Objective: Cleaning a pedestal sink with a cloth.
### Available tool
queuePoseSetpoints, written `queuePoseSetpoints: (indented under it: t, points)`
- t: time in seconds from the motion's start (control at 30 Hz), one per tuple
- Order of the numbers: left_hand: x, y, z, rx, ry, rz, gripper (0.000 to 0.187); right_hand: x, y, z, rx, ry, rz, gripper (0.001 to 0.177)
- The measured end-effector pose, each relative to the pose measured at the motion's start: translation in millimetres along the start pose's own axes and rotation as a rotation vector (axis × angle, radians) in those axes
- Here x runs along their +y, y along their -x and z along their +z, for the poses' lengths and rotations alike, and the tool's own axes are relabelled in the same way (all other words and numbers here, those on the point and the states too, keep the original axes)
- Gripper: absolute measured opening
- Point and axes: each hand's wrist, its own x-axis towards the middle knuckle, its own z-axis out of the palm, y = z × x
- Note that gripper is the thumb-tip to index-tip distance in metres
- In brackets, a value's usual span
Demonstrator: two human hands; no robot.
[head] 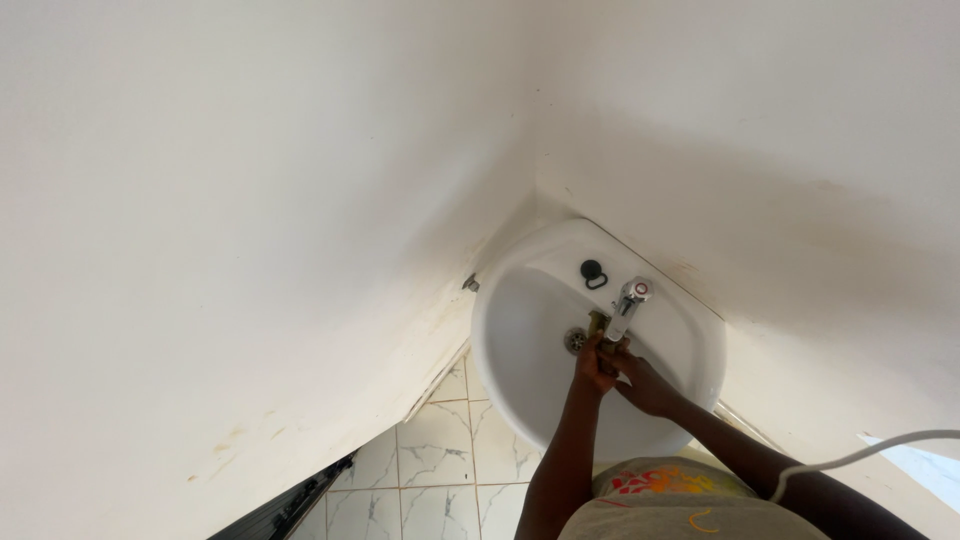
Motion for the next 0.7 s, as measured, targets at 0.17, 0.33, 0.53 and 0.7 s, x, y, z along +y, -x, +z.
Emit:
queuePoseSetpoints:
  t: [0.17,0.33,0.53,0.7]
  points:
    - [-2.0,-12.7,0.2,-0.033,0.028,0.027,0.040,-0.3,13.3,-36.2,0.187,0.109,-0.013,0.045]
    - [-1.2,14.0,23.0,0.121,-0.033,0.090,0.045,-66.2,2.2,-108.4,0.441,0.373,-0.026,0.057]
    - [1.0,32.1,50.1,0.213,-0.115,0.139,0.043,-73.6,-50.8,-145.8,0.023,0.745,-0.130,0.067]
    - [6.7,9.1,33.0,0.279,-0.202,0.178,0.045,-30.6,-83.8,-147.8,-0.095,0.959,-0.202,0.050]
